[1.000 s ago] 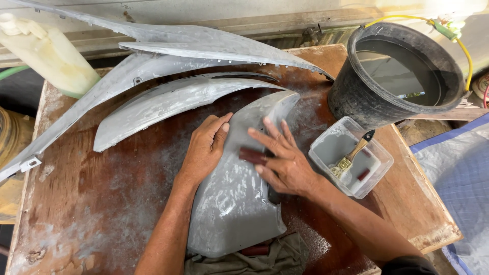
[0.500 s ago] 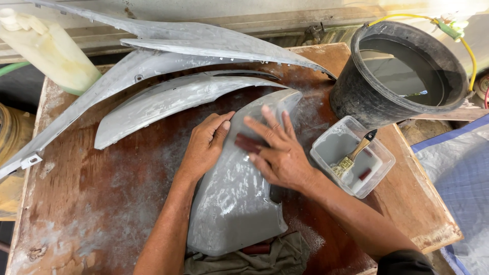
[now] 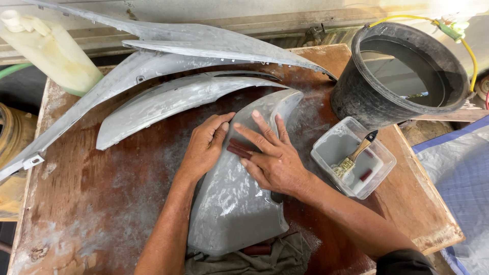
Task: The person sands a grey plastic motorcycle fender with a sanding block, repeatedly dipping the block into a container of water. They work on the curved surface and edges of the fender, which rests on a wooden table alongside other similar parts.
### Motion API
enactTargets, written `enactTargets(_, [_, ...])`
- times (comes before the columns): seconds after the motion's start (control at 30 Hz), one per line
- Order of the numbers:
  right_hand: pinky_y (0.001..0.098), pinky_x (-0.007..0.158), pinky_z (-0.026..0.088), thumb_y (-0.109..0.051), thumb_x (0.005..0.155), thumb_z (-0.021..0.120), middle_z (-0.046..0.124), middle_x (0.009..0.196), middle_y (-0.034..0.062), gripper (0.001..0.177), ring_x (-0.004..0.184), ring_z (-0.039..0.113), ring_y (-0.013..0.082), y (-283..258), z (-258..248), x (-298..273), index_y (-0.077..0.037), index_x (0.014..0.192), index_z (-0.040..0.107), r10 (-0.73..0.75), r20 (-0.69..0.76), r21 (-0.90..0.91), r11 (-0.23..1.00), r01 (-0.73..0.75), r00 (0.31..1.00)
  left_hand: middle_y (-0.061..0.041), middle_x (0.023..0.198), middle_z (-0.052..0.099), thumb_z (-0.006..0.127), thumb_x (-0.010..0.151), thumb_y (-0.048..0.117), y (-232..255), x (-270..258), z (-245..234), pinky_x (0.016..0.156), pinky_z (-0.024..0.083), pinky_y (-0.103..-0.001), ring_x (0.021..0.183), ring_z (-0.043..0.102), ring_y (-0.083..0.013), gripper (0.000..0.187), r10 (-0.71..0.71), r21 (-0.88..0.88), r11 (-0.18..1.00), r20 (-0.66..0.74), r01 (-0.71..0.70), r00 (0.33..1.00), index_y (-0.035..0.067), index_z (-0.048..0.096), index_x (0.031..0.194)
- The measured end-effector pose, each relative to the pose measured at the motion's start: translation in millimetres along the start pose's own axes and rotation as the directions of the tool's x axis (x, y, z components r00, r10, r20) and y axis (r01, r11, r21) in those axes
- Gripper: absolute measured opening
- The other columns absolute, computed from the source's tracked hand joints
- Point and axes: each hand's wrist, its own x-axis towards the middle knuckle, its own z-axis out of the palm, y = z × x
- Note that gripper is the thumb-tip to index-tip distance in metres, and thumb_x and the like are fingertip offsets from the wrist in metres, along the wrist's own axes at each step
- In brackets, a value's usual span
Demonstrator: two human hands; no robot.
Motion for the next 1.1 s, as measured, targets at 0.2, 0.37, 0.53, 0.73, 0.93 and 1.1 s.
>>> enactTargets(0.2, [0.0612, 0.122, 0.008, -0.027, 0.102, 0.056, 0.043, 0.161, 0.0043, 0.032, 0.155, 0.023, 0.0355, 15.5, -10.2, 16.9, -0.012, 0.079, 0.072, 0.087, -0.084, -0.065, 0.994, -0.092, 0.993, -0.017, 0.091, 0.067, 0.046, 0.108, 0.007, 5.4, -1.0, -1.8, 0.080, 0.052, -0.042, 0.083, 0.061, -0.0221, 0.030, -0.013, -0.032, 0.999, 0.007, 0.014, 1.000, 0.002, 0.067, 0.129])
enactTargets(0.37, [0.0604, 0.123, 0.005, -0.031, 0.101, 0.055, 0.046, 0.158, 0.0013, 0.037, 0.153, 0.027, 0.0339, -5.6, 3.3, 4.6, -0.014, 0.071, 0.068, 0.016, -0.040, -0.018, 1.000, -0.016, 0.999, -0.019, 0.091, 0.067, 0.048, 0.107, 0.006, 0.7, -0.3, -1.3, 0.081, 0.053, -0.044, 0.087, 0.062, -0.0230, 0.029, -0.004, -0.033, 0.999, 0.006, 0.004, 1.000, 0.000, 0.067, 0.127])
enactTargets(0.53, [0.0585, 0.124, 0.004, -0.035, 0.103, 0.054, 0.045, 0.159, 0.0002, 0.037, 0.155, 0.024, 0.0323, 8.4, 7.1, 9.2, -0.017, 0.076, 0.073, 0.008, -0.059, -0.044, 0.999, -0.010, 0.998, -0.020, 0.095, 0.068, 0.047, 0.108, 0.006, -1.8, -0.5, -2.5, 0.084, 0.053, -0.044, 0.091, 0.065, -0.0244, 0.029, 0.000, -0.041, 0.999, 0.020, 0.001, 1.000, 0.000, 0.066, 0.129])
enactTargets(0.73, [0.0606, 0.123, 0.006, -0.028, 0.104, 0.053, 0.043, 0.161, 0.0021, 0.033, 0.155, 0.019, 0.0337, 9.4, 9.9, 10.8, -0.013, 0.087, 0.078, 0.087, -0.101, -0.028, 0.996, -0.090, 0.991, -0.018, 0.098, 0.070, 0.047, 0.107, 0.006, -1.1, 0.0, -3.0, 0.086, 0.053, -0.045, 0.093, 0.066, -0.0244, 0.030, -0.013, -0.041, 0.999, 0.023, 0.014, 1.000, 0.001, 0.067, 0.129])
enactTargets(0.93, [0.0619, 0.123, 0.005, -0.034, 0.101, 0.052, 0.042, 0.161, -0.0025, 0.042, 0.156, 0.019, 0.0311, 9.0, 12.2, 2.1, -0.016, 0.069, 0.071, 0.042, 0.017, -0.001, 0.999, -0.042, 0.999, -0.019, 0.095, 0.068, 0.048, 0.107, 0.006, -7.9, -1.5, -1.4, 0.083, 0.053, -0.045, 0.090, 0.064, -0.0245, 0.028, 0.000, -0.040, 0.999, 0.016, 0.000, 1.000, -0.001, 0.067, 0.128])
enactTargets(1.1, [0.0683, 0.118, 0.015, -0.022, 0.103, 0.058, 0.043, 0.160, 0.0058, 0.038, 0.153, 0.025, 0.0395, 22.4, -9.0, 22.4, -0.007, 0.069, 0.066, 0.183, -0.133, -0.067, 0.979, -0.193, 0.974, -0.018, 0.095, 0.068, 0.048, 0.107, 0.006, 3.3, -1.7, -1.5, 0.081, 0.052, -0.043, 0.088, 0.062, -0.0226, 0.029, -0.020, -0.052, 0.998, 0.008, 0.020, 1.000, -0.001, 0.066, 0.129])
